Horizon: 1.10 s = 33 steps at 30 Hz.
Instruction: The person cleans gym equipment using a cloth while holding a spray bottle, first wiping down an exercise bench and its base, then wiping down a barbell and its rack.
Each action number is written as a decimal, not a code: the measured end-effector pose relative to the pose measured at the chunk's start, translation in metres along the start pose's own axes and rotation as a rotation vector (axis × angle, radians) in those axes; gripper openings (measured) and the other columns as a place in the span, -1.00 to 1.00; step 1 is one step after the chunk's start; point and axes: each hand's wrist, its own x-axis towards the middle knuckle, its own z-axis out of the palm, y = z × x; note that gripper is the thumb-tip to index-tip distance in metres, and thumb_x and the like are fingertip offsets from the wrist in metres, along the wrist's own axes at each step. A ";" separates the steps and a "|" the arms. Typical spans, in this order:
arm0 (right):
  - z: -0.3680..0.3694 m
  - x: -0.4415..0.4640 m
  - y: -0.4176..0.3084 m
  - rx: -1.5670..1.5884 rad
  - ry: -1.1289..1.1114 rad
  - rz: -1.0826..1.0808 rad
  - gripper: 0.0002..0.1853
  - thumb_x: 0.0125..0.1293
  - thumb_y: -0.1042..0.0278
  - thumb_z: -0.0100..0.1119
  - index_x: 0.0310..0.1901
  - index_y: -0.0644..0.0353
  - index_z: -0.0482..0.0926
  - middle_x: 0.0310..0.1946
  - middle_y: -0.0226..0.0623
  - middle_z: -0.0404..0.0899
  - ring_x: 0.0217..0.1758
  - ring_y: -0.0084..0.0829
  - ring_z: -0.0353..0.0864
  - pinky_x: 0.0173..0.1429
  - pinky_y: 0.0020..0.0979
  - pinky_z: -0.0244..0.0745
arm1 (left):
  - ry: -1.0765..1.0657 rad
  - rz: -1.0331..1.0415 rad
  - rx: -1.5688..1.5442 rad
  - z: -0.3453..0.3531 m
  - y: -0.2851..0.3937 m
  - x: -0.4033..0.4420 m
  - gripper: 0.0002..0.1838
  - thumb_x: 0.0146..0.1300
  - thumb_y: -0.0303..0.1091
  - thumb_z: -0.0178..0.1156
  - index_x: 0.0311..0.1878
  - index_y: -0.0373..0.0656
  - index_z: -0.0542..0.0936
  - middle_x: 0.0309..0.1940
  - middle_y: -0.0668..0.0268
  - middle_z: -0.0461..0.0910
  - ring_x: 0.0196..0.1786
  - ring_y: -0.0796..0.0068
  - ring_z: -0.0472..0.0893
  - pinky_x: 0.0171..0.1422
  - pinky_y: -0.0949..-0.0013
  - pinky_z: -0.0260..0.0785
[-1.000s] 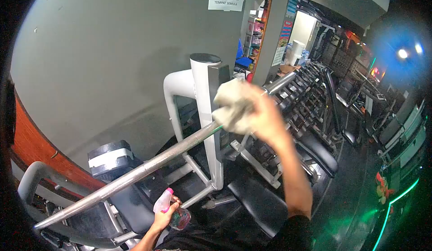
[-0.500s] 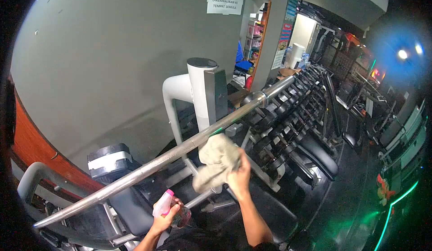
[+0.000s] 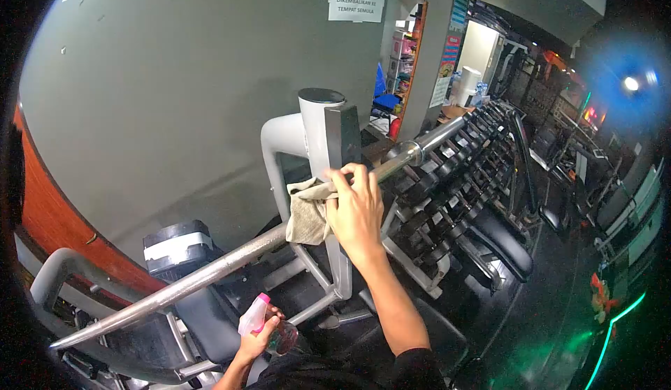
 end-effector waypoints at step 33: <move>0.051 -0.104 0.021 0.544 0.233 0.257 -0.73 0.28 0.54 -0.01 0.00 0.35 0.52 -0.03 -0.06 0.58 0.04 -0.21 0.59 0.08 -0.30 0.48 | 0.046 -0.004 -0.041 -0.011 -0.004 -0.005 -0.82 0.20 -0.56 0.20 -0.13 -0.35 0.50 -0.33 0.23 0.62 -0.28 0.57 0.59 -0.21 0.50 0.48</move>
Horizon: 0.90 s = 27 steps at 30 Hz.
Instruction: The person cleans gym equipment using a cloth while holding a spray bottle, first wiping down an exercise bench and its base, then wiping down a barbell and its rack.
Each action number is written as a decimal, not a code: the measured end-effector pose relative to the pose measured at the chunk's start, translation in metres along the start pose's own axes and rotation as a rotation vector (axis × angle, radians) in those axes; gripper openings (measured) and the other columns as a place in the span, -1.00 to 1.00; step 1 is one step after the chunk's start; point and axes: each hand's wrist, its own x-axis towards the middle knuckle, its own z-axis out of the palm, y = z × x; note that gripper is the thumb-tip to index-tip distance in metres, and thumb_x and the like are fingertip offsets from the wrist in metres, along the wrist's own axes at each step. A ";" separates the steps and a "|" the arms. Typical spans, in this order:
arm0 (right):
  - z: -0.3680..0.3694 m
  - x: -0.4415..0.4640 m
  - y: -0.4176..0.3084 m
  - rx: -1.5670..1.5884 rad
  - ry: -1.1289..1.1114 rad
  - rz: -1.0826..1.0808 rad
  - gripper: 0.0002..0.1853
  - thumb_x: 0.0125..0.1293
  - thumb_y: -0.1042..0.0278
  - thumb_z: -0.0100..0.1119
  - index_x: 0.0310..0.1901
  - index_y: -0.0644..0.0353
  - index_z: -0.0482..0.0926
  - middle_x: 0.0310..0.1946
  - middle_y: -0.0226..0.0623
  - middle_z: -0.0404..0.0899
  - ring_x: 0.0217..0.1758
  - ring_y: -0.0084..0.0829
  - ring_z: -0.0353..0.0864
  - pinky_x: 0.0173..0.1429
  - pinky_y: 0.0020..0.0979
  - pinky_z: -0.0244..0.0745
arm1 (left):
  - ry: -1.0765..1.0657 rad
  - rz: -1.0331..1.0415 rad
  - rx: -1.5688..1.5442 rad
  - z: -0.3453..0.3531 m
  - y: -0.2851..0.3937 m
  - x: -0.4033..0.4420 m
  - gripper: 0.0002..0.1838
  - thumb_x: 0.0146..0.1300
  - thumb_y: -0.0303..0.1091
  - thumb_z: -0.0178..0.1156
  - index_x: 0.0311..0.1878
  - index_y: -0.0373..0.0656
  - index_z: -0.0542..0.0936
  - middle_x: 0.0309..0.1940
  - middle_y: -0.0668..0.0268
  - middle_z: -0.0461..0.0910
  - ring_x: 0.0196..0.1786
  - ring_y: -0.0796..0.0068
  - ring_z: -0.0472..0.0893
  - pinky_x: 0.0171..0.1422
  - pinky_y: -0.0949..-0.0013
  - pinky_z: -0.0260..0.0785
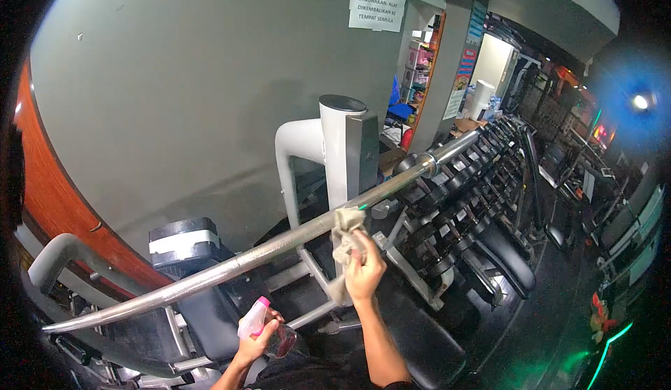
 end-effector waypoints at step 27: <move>0.019 0.077 -0.035 -0.345 -0.235 -0.360 -0.69 0.19 0.34 0.11 -0.01 0.12 0.57 0.03 -0.20 0.51 0.21 -0.10 0.38 0.35 0.02 0.13 | -0.050 0.028 0.034 0.012 0.007 0.002 -0.81 0.21 -0.56 0.19 -0.11 -0.35 0.49 -0.31 0.23 0.60 -0.21 0.55 0.59 -0.16 0.47 0.47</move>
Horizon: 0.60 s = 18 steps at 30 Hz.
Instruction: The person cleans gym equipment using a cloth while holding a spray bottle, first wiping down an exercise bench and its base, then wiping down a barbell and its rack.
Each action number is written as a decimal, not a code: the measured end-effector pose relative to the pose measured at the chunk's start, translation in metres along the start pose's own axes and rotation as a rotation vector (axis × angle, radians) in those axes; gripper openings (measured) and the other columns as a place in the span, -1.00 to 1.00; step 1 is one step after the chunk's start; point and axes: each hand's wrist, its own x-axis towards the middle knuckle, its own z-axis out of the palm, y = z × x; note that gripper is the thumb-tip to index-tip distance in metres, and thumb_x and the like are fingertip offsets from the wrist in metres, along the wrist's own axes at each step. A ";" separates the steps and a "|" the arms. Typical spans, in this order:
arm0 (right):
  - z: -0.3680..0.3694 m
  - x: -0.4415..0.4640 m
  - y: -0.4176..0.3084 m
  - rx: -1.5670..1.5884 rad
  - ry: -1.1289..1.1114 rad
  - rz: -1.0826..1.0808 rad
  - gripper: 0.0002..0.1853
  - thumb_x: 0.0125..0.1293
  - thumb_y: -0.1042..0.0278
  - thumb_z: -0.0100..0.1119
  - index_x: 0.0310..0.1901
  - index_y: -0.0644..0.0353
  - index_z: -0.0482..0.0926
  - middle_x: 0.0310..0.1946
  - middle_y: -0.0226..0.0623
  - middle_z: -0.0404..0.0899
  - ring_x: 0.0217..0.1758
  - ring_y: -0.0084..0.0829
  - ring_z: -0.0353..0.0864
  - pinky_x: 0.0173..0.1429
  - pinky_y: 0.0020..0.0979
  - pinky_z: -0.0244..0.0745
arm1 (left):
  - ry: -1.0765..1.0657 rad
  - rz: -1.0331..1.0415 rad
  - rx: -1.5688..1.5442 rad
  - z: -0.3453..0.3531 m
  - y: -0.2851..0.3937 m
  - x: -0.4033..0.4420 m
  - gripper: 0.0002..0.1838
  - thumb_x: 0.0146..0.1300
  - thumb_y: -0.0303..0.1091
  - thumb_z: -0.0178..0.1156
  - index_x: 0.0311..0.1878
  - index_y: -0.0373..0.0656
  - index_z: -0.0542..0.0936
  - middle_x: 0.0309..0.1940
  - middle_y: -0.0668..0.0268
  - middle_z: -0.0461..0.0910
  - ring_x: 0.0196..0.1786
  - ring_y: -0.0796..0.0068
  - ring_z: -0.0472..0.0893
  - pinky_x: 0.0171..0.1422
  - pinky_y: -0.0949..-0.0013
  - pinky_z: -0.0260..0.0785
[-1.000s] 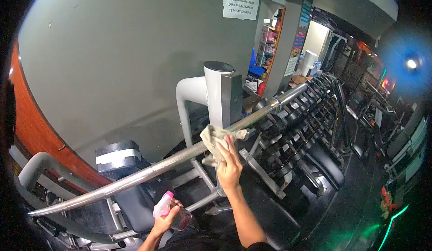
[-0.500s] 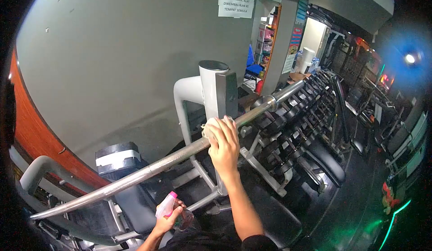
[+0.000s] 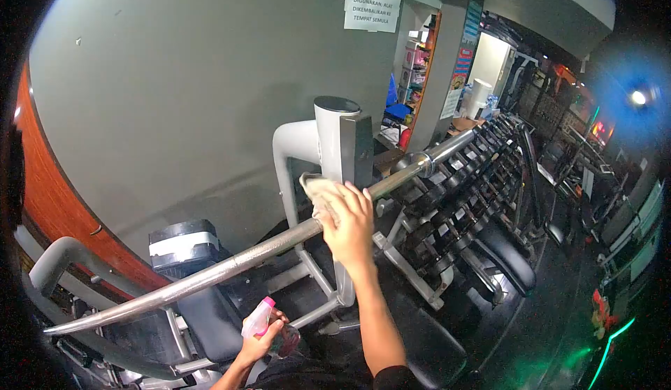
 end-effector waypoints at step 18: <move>0.011 -0.032 0.003 0.181 0.529 0.268 -0.74 0.33 0.40 0.01 -0.01 0.33 0.51 -0.05 -0.05 0.51 0.07 -0.15 0.47 0.17 -0.23 0.32 | 0.053 0.055 -0.004 -0.014 -0.004 -0.012 -0.81 0.22 -0.57 0.18 -0.11 -0.37 0.47 -0.32 0.20 0.60 -0.27 0.56 0.60 -0.24 0.48 0.47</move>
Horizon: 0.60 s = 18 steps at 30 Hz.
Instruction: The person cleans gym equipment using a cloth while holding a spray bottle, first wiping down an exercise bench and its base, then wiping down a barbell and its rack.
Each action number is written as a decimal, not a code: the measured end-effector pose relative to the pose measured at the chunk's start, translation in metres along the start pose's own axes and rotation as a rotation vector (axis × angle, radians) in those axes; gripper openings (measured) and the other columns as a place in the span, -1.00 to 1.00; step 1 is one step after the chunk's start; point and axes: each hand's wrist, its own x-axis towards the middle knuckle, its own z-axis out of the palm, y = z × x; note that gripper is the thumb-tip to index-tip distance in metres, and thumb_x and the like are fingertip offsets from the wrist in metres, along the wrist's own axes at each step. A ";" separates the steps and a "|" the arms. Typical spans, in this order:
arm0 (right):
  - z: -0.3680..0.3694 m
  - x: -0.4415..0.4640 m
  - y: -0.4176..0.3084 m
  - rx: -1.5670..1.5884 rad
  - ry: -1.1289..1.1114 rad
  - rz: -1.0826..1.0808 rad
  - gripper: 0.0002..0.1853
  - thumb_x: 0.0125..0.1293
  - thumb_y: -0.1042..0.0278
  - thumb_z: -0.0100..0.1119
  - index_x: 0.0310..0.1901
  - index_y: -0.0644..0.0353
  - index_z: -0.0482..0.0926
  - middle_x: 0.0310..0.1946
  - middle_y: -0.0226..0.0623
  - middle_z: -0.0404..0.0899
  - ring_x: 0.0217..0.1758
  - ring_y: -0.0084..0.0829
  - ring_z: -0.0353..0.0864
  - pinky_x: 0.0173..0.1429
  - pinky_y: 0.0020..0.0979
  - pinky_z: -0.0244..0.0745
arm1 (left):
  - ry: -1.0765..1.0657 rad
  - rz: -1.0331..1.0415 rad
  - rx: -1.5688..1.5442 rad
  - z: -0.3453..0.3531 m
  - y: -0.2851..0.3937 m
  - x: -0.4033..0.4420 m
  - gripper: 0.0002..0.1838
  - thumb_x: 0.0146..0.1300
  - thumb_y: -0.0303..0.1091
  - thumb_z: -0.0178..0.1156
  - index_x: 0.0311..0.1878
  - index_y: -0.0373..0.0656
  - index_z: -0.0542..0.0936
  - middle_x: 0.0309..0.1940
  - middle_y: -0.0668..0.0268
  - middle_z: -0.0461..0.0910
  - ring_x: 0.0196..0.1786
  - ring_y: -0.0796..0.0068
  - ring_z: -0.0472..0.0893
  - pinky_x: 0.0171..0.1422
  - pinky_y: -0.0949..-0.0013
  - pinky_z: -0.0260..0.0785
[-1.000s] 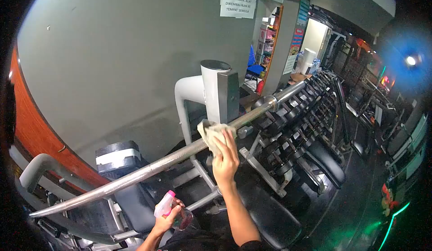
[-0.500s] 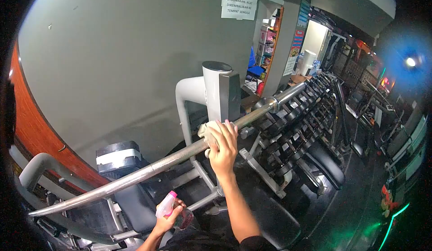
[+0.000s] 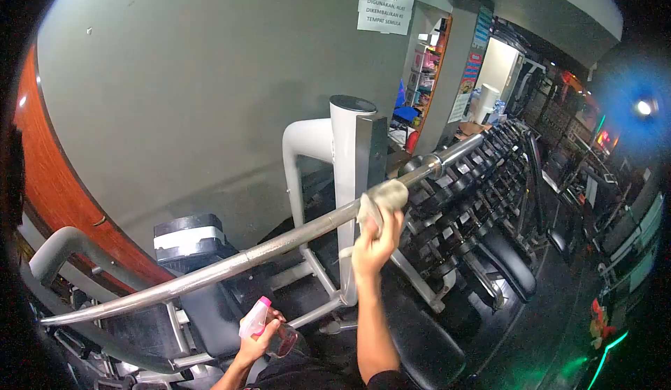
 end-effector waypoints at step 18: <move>-0.008 -0.067 0.030 0.619 -0.227 1.002 -0.70 0.46 0.18 -0.14 -0.05 0.18 0.52 -0.10 -0.32 0.59 0.00 -0.41 0.54 0.11 -0.34 0.40 | -0.051 -0.062 -0.047 0.004 0.001 0.003 -0.81 0.22 -0.54 0.20 -0.11 -0.34 0.50 -0.30 0.22 0.60 -0.28 0.55 0.59 -0.19 0.47 0.49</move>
